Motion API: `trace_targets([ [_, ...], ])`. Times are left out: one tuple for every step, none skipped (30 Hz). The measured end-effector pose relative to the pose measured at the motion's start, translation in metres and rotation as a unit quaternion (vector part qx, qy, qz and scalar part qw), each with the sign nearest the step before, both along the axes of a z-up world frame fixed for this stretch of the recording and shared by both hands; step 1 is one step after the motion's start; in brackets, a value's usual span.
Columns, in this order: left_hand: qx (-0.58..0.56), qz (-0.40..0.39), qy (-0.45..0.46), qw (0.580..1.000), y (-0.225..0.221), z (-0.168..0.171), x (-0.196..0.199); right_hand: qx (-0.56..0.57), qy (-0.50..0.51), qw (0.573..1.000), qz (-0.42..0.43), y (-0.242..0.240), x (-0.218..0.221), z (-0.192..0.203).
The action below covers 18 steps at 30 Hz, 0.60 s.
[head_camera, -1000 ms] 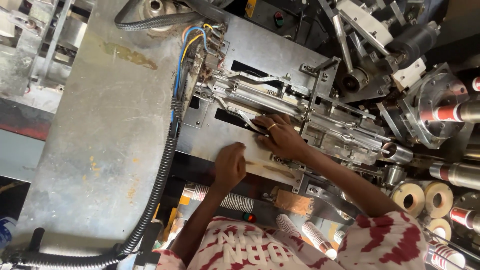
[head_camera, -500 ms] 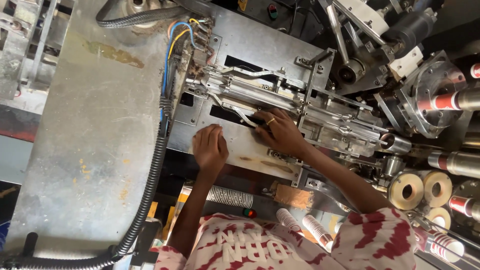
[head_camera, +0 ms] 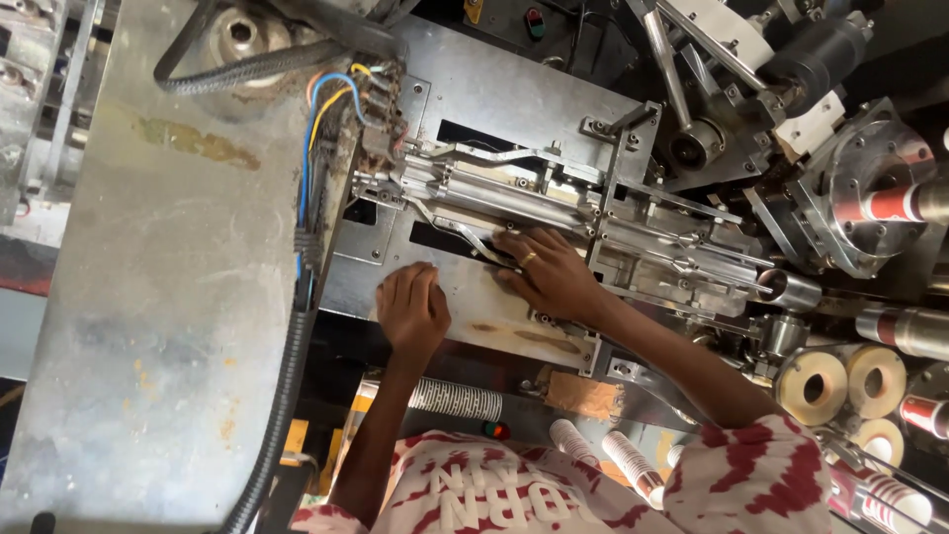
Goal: Operating and monitoring an automated paper cup manufacturing machine, including handling paper blanks and finished cups.
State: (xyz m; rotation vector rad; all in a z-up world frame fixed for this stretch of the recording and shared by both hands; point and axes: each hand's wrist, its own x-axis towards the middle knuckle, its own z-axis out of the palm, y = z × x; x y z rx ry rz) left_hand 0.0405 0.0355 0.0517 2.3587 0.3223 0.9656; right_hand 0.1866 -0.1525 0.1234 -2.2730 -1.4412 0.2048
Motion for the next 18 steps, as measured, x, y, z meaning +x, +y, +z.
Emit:
trace_targets([
  [0.001, -0.001, 0.0, 1.0, 0.001, 0.001, 0.001, 0.001, 0.0, 1.0, -0.001, -0.006, 0.004, -0.006],
  [-0.002, 0.0, 0.0, 1.0, 0.001, 0.002, 0.002, 0.019, 0.003, 0.999, -0.028, -0.011, 0.011, -0.011],
  [-0.005, 0.002, 0.0, 1.0, 0.001, 0.002, 0.004, 0.036, 0.006, 0.998, -0.054, -0.017, 0.018, -0.017],
  [-0.005, 0.005, 0.003, 1.0, 0.0, 0.002, 0.003, 0.036, 0.009, 0.998, -0.051, -0.015, 0.031, -0.006],
  [-0.002, 0.006, 0.006, 1.0, 0.0, 0.003, 0.003, 0.013, -0.026, 0.998, -0.054, -0.014, 0.045, 0.006],
  [0.003, 0.008, 0.009, 1.0, 0.0, 0.003, 0.003, -0.009, -0.062, 0.996, -0.055, -0.011, 0.06, 0.016],
  [0.003, 0.012, 0.011, 1.0, -0.001, 0.002, 0.003, -0.008, -0.059, 0.997, -0.051, -0.008, 0.076, 0.021],
  [0.007, 0.009, 0.017, 1.0, 0.0, 0.001, 0.003, -0.031, -0.042, 0.998, -0.039, -0.005, 0.092, 0.024],
  [0.011, 0.005, 0.023, 1.0, 0.001, 0.0, 0.004, -0.054, -0.025, 0.998, -0.025, -0.002, 0.109, 0.027],
  [0.014, 0.006, 0.026, 1.0, 0.001, -0.001, 0.005, -0.051, -0.022, 0.998, -0.025, 0.006, 0.123, 0.025],
  [0.007, 0.007, 0.025, 1.0, 0.0, -0.003, 0.007, -0.095, -0.056, 0.994, 0.007, 0.013, 0.138, 0.021],
  [0.0, 0.007, 0.029, 1.0, 0.0, -0.005, 0.005, -0.139, -0.086, 0.986, 0.038, 0.02, 0.15, 0.015],
  [0.003, 0.008, 0.037, 0.999, -0.001, -0.006, 0.004, -0.135, -0.078, 0.987, 0.04, 0.036, 0.157, 0.018],
  [0.0, 0.014, 0.041, 0.999, -0.002, -0.007, 0.004, -0.191, -0.023, 0.98, 0.041, 0.05, 0.163, 0.022],
  [-0.002, 0.021, 0.045, 0.999, -0.003, -0.008, 0.004, -0.246, 0.032, 0.968, 0.044, 0.064, 0.171, 0.026],
  [0.001, 0.019, 0.046, 0.999, -0.002, -0.01, 0.008, -0.243, 0.032, 0.969, 0.042, 0.071, 0.178, 0.027],
  [0.003, 0.018, 0.044, 0.999, -0.001, -0.011, 0.011, -0.216, 0.082, 0.971, 0.058, 0.078, 0.185, 0.028],
  [0.005, 0.02, 0.049, 0.999, 0.0, -0.011, 0.009, -0.189, 0.135, 0.969, 0.077, 0.085, 0.189, 0.028],
])
